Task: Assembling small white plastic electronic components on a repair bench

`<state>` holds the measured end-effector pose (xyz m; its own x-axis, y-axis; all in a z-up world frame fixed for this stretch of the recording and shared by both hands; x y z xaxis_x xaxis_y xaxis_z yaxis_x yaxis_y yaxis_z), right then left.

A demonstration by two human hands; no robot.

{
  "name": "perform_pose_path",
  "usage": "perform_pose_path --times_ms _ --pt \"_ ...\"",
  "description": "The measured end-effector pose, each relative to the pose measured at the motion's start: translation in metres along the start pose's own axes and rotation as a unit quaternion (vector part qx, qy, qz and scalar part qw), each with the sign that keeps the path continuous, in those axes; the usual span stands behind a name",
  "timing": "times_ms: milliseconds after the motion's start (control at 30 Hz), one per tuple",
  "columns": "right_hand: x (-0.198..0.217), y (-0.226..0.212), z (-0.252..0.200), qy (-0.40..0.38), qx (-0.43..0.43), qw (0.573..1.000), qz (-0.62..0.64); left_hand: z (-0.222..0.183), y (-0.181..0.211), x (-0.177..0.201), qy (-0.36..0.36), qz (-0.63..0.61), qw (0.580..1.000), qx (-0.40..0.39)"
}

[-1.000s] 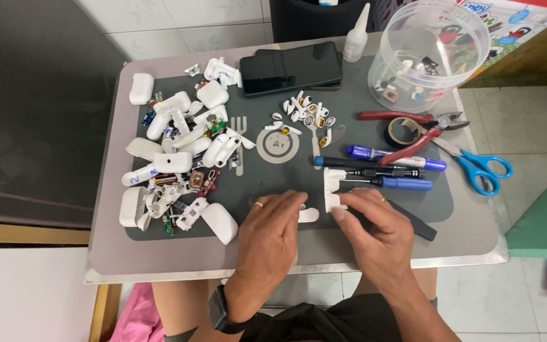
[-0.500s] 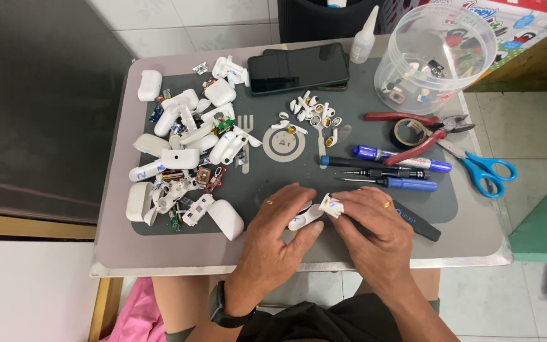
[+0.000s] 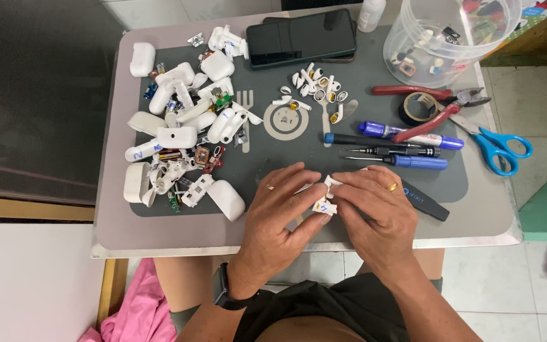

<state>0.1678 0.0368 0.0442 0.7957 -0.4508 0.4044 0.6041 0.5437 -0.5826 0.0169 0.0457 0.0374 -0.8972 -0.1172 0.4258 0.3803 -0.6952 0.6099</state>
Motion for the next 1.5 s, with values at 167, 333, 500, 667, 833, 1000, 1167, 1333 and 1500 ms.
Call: perform_pose_path --times_ms 167,333,500,667,833,1000,1167,1333,1500 --pt "0.002 0.008 -0.003 0.042 -0.006 0.999 0.004 0.002 0.002 0.007 0.098 -0.048 0.994 -0.024" --pt "0.006 -0.004 0.005 0.023 0.006 0.999 0.029 0.009 0.017 0.013 0.07 0.01 0.997 -0.034" --pt "0.007 -0.004 0.001 0.014 -0.012 0.999 0.046 0.011 0.022 0.011 0.042 0.052 0.996 -0.053" --pt "0.008 -0.004 0.007 0.011 -0.025 0.998 0.055 0.011 0.027 0.011 0.061 0.104 0.989 -0.089" --pt "0.011 -0.004 0.007 0.023 -0.03 0.998 0.049 0.009 0.013 0.006 0.055 0.124 0.991 -0.021" --pt "0.009 -0.006 0.008 0.021 -0.053 0.998 0.042 0.015 0.001 0.009 0.045 0.103 0.992 0.065" --pt "0.012 -0.008 0.009 0.058 -0.055 0.997 0.008 0.021 0.011 -0.008 -0.067 0.092 0.993 0.041" --pt "0.007 0.004 0.003 0.027 -0.091 0.995 -0.025 0.019 0.014 -0.006 -0.072 0.095 0.992 0.042" --pt "0.014 0.007 0.003 -0.001 -0.09 0.993 -0.077 0.015 0.011 -0.005 -0.071 0.097 0.991 0.056"
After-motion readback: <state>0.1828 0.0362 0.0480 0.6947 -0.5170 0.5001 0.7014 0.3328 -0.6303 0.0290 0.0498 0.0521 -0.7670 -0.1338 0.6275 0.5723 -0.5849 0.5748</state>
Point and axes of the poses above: each hand's wrist, its own z-axis towards the middle knuckle, its own x-axis out of the back of the hand, y = z × x, the point moved 8 cm from there along z, towards the middle knuckle, and after that the axes turned 6 degrees about y, right-handed, at the moved point
